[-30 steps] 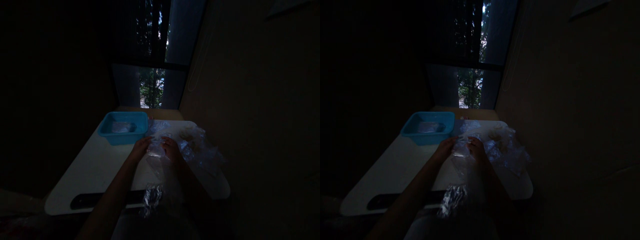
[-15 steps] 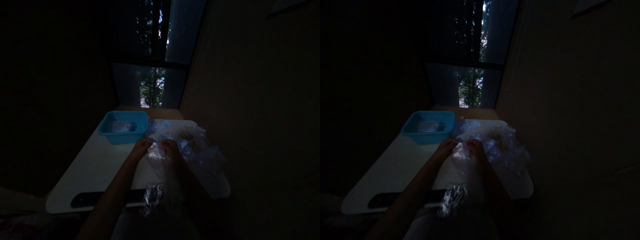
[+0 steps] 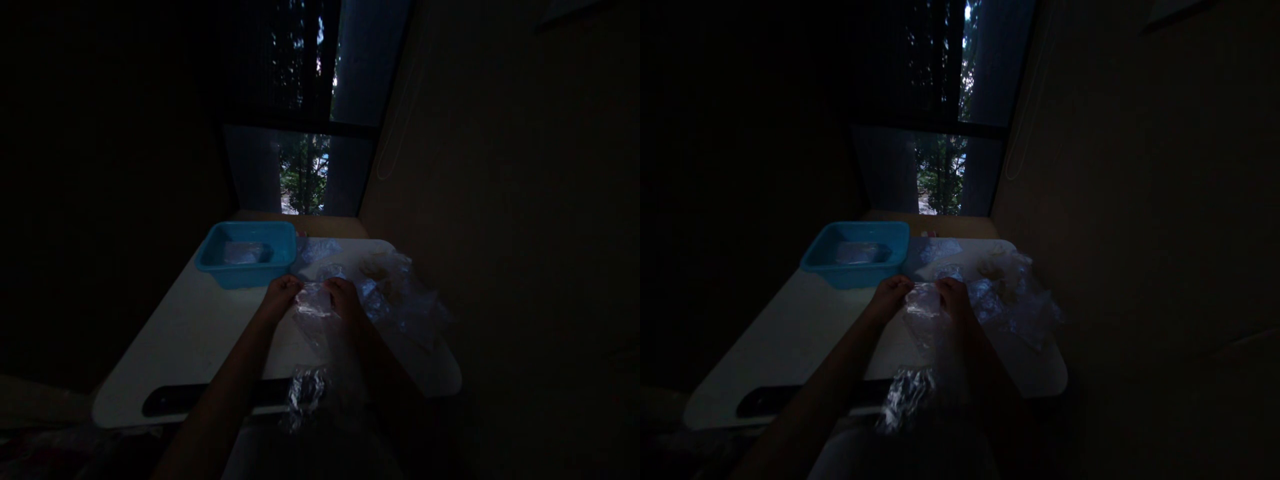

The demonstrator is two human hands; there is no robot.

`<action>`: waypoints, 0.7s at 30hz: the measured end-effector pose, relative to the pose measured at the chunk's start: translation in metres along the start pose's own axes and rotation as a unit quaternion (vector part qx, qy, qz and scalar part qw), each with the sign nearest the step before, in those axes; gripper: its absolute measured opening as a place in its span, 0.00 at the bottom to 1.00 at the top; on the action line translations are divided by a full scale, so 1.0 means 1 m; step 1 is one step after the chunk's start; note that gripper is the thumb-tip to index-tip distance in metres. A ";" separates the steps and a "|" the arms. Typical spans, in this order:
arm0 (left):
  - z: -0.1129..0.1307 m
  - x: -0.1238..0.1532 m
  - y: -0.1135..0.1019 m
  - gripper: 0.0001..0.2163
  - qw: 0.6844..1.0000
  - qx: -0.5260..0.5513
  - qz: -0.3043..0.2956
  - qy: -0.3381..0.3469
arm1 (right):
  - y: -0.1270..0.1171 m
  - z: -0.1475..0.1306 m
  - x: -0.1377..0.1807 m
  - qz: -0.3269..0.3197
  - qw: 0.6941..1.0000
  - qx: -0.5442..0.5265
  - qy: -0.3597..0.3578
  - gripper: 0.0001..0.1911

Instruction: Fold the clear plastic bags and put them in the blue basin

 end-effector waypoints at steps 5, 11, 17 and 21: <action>0.001 0.000 0.000 0.11 1.000 0.017 0.014 0.004 | 0.001 -0.011 0.003 0.006 1.000 0.019 -0.024 0.15; 0.001 -0.001 -0.001 0.08 0.999 0.038 0.009 0.009 | -0.002 -0.001 -0.001 0.008 1.000 0.005 -0.020 0.15; 0.001 -0.001 -0.003 0.09 0.999 0.041 0.015 0.013 | 0.000 0.006 -0.002 0.023 0.998 -0.060 0.008 0.16; -0.001 -0.002 -0.004 0.09 0.999 0.034 0.017 0.011 | 0.002 0.006 -0.001 0.028 0.993 -0.104 0.047 0.17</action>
Point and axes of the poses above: each hand's wrist, its own x-axis away from the middle knuckle, its own y-axis out of the palm, z = x × y, the point moved 3 cm from there along -x, towards the middle knuckle, and after that the axes turned 10 degrees about -y, right-handed, at the moved point
